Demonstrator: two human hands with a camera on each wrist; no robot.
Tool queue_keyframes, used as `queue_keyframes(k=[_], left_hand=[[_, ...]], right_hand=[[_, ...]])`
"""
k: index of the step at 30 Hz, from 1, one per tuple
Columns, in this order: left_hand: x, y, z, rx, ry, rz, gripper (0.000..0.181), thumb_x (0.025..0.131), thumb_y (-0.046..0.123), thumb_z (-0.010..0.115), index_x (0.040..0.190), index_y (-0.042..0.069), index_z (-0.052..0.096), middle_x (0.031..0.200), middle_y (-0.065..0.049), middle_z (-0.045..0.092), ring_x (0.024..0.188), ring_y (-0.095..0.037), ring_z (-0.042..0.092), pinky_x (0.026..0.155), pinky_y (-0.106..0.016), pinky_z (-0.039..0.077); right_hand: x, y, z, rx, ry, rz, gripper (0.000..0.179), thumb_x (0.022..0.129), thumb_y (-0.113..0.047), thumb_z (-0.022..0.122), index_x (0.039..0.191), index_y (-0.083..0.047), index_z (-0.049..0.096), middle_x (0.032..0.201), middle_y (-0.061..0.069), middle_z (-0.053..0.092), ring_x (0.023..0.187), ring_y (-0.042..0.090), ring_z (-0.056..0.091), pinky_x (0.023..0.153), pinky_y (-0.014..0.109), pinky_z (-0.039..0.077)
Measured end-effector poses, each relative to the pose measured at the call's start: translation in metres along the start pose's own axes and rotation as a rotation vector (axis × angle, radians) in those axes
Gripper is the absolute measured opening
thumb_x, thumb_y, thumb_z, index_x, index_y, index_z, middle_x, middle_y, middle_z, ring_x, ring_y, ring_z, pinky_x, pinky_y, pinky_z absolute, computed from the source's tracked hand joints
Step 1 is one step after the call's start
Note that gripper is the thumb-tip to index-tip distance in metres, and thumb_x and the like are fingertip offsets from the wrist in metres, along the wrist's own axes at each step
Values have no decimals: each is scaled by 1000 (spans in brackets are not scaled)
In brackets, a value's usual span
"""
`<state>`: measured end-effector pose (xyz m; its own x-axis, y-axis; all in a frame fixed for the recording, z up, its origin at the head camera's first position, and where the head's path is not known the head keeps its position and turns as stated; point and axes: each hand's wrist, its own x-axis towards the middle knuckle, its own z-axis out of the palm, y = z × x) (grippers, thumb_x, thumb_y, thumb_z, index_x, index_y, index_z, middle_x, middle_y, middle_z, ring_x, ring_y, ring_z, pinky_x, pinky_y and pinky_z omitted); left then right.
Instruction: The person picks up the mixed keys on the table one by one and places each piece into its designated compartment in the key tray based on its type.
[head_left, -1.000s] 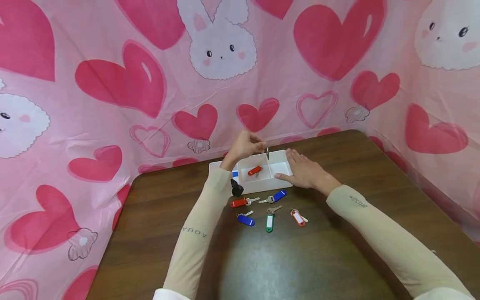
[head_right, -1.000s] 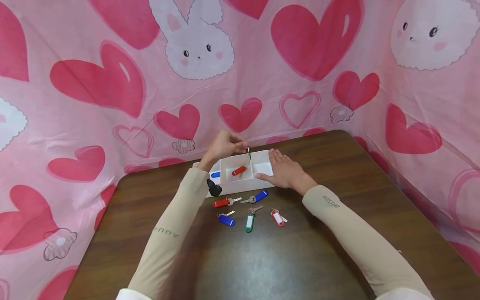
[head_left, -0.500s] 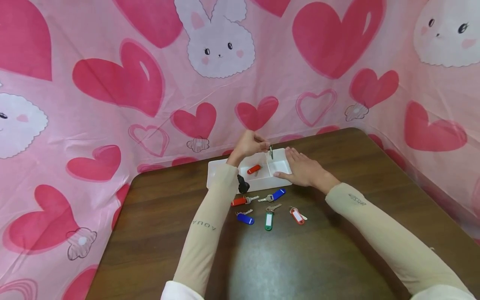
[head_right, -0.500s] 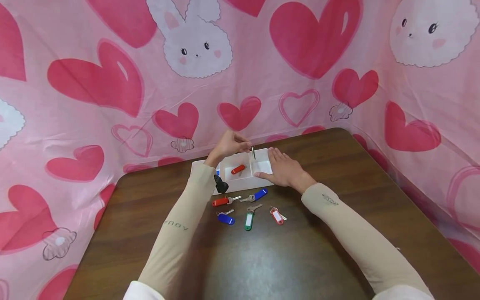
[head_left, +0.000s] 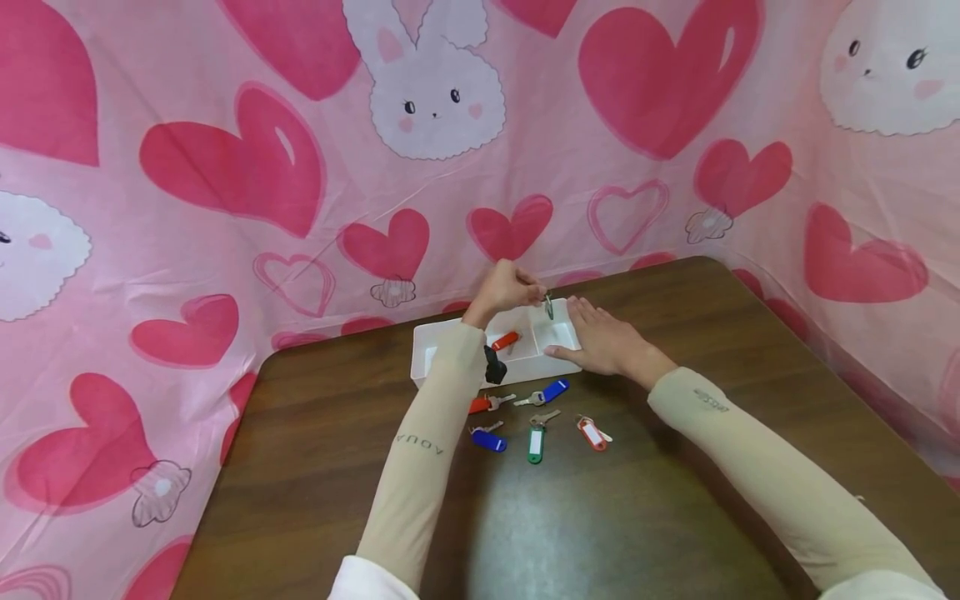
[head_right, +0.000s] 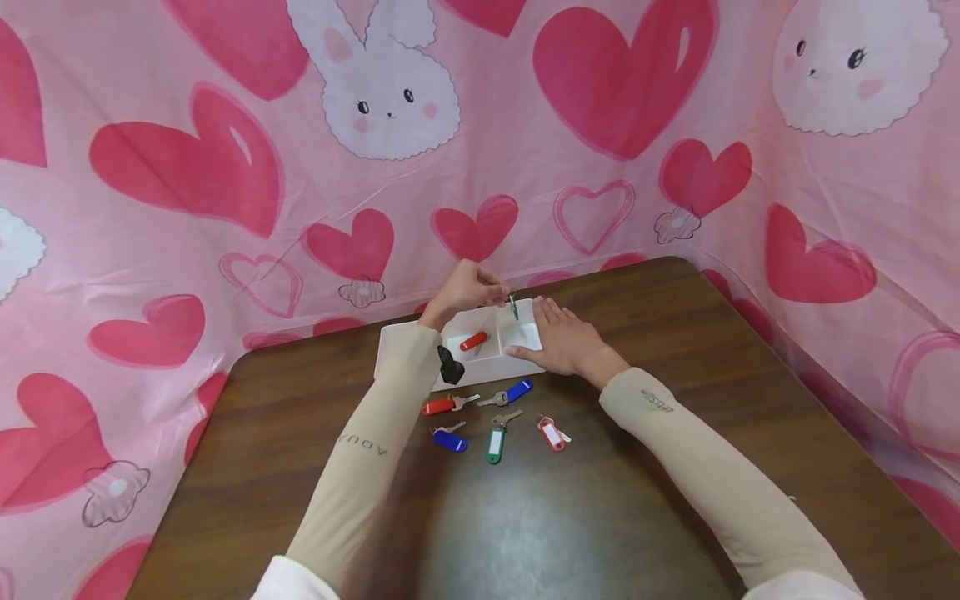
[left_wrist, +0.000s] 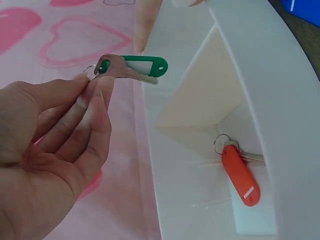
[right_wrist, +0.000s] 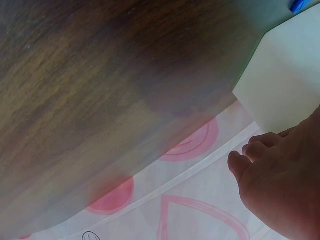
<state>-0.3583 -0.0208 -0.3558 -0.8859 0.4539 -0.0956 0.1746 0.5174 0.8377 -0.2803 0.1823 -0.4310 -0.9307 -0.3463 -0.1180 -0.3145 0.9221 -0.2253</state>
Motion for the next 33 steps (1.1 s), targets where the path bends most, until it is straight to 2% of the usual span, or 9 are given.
queue_keyframes(k=[7, 12, 16, 21, 27, 33], left_hand=[[-1, -7, 1, 27, -20, -38, 18, 101, 11, 70, 109, 1, 81, 106, -18, 81, 105, -40, 76, 94, -39, 65], [-2, -10, 1, 47, -25, -22, 18, 100, 12, 71, 110, 0, 81, 105, -18, 80, 100, -36, 77, 95, -43, 64], [-5, -8, 0, 90, -16, 13, 18, 99, 14, 73, 109, 1, 81, 102, -17, 81, 97, -35, 78, 89, -37, 66], [-11, -6, 0, 147, -28, 84, 19, 99, 17, 74, 109, 3, 82, 100, -15, 81, 95, -35, 77, 85, -37, 66], [-22, -6, 2, 157, -62, 151, 18, 99, 13, 73, 108, 0, 81, 98, -16, 81, 94, -39, 77, 82, -38, 66], [-36, -4, 0, 197, -87, 218, 19, 98, 15, 75, 108, 1, 82, 100, -18, 81, 91, -34, 79, 74, -30, 66]], right_hand=[[0, -3, 3, 5, -9, -6, 116, 95, -84, 40, 167, 3, 10, 176, 23, 14, 164, 40, 15, 132, 56, 21], [0, -4, 1, 1, -5, -7, 119, 94, -85, 40, 166, 4, 10, 175, 24, 14, 164, 41, 16, 132, 57, 22], [0, -3, -1, -1, -5, -5, 117, 94, -84, 41, 166, 4, 10, 175, 24, 14, 164, 41, 15, 132, 57, 21], [-1, 0, -1, 2, -10, 6, 117, 95, -83, 42, 167, 3, 8, 176, 24, 13, 164, 42, 14, 132, 57, 21], [1, 2, 1, 11, -11, 7, 117, 95, -82, 42, 167, 3, 7, 176, 24, 13, 164, 42, 13, 132, 58, 21], [2, 2, 0, 14, -7, -2, 117, 95, -82, 43, 166, 4, 9, 175, 25, 14, 164, 43, 15, 131, 58, 22]])
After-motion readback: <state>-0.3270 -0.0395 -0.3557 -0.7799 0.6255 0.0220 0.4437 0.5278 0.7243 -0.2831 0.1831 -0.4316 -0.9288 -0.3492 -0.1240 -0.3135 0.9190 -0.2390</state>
